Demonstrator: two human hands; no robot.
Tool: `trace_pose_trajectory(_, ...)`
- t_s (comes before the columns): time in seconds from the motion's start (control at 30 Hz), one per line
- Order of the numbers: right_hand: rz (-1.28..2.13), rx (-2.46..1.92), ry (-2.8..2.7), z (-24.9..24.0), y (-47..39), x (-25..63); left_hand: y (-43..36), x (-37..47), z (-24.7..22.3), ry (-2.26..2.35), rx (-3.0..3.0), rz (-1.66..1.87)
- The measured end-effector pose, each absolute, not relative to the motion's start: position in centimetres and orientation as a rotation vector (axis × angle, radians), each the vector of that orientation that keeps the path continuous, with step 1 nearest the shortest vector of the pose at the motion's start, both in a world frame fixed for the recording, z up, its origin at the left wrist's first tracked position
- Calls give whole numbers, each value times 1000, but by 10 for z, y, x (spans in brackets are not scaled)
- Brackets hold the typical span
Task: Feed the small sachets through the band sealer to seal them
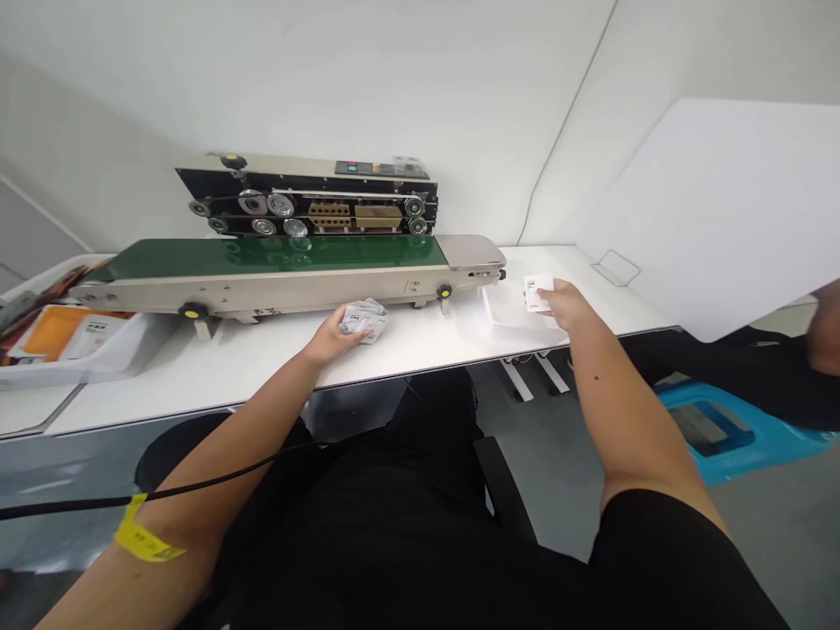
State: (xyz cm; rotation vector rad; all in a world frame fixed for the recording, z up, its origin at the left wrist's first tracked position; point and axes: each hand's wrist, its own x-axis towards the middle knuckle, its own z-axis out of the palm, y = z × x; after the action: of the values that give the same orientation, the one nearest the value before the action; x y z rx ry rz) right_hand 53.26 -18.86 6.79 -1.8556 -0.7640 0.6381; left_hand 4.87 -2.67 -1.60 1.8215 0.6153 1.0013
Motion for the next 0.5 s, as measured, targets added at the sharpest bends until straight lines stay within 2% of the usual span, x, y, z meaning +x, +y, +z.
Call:
trace_pose_trajectory(0.23,1020,-1782,-594,50,-99,486,-26,47,-18,633,1825,1000)
trace_pose_trajectory(0.5,1239,-1579,-824,44,-102,471,-21,48,-25,567,1791,992)
